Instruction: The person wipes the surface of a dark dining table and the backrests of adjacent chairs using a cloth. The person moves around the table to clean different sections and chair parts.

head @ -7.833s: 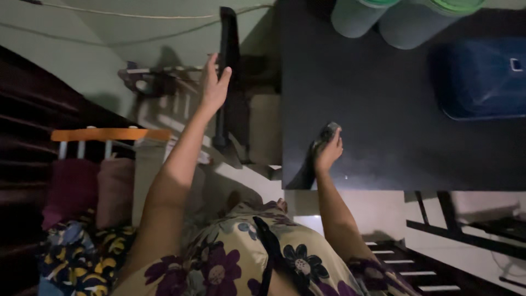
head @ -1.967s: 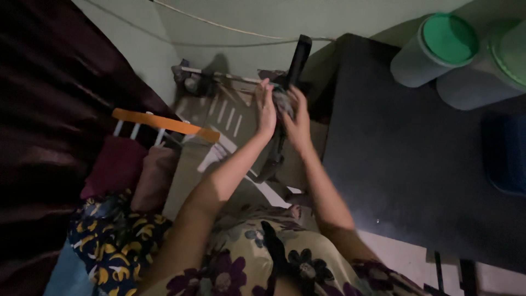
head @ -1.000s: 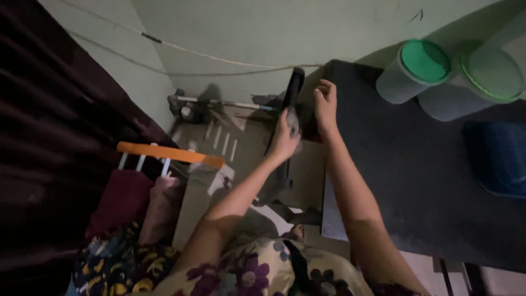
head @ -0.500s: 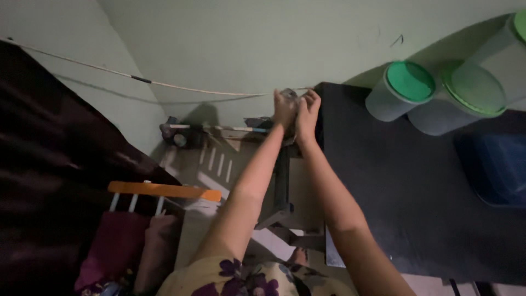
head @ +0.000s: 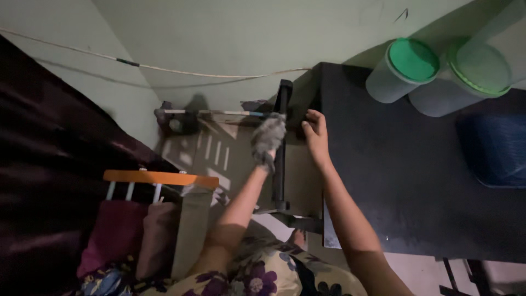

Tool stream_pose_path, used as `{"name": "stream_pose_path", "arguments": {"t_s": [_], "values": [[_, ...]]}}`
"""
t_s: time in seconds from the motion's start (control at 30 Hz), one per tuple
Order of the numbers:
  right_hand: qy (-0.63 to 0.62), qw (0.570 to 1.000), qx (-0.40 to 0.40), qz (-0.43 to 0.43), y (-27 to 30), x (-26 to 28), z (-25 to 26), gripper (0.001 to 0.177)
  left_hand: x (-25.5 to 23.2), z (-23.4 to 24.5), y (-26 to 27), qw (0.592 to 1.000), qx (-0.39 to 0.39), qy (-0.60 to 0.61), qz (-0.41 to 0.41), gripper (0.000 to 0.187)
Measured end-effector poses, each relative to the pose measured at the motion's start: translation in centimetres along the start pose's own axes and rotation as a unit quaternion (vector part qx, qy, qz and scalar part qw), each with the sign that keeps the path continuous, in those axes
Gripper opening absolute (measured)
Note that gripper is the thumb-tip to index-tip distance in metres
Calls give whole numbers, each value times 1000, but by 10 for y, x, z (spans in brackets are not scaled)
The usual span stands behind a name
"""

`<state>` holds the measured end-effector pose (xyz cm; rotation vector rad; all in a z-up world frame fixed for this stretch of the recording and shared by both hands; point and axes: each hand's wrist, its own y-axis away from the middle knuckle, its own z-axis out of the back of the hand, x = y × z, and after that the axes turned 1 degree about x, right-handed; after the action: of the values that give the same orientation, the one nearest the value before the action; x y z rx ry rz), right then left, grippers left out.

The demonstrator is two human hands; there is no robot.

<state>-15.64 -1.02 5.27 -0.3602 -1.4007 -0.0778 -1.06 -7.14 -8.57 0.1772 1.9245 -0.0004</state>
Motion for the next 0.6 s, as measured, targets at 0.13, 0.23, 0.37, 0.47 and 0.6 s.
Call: {"name": "stream_pose_path", "arguments": {"t_s": [0.13, 0.23, 0.37, 0.47, 0.6], "values": [[-45, 999, -17, -19, 4, -5, -4, 41, -23, -18, 46, 989, 58, -23, -133, 45], [-32, 998, -18, -45, 8, -2, -6, 39, -33, -4, -5, 978, -45, -87, -185, 46], [-20, 999, -22, -20, 14, -7, -7, 34, -72, 8, -113, 922, -200, -242, -227, 42], [-27, 999, -18, 8, 29, -15, -7, 32, -94, -31, -140, 937, -149, -274, -155, 53], [-17, 999, -29, -34, 56, -17, 5, 33, -75, -62, -96, 901, -102, -293, -302, 60]]}}
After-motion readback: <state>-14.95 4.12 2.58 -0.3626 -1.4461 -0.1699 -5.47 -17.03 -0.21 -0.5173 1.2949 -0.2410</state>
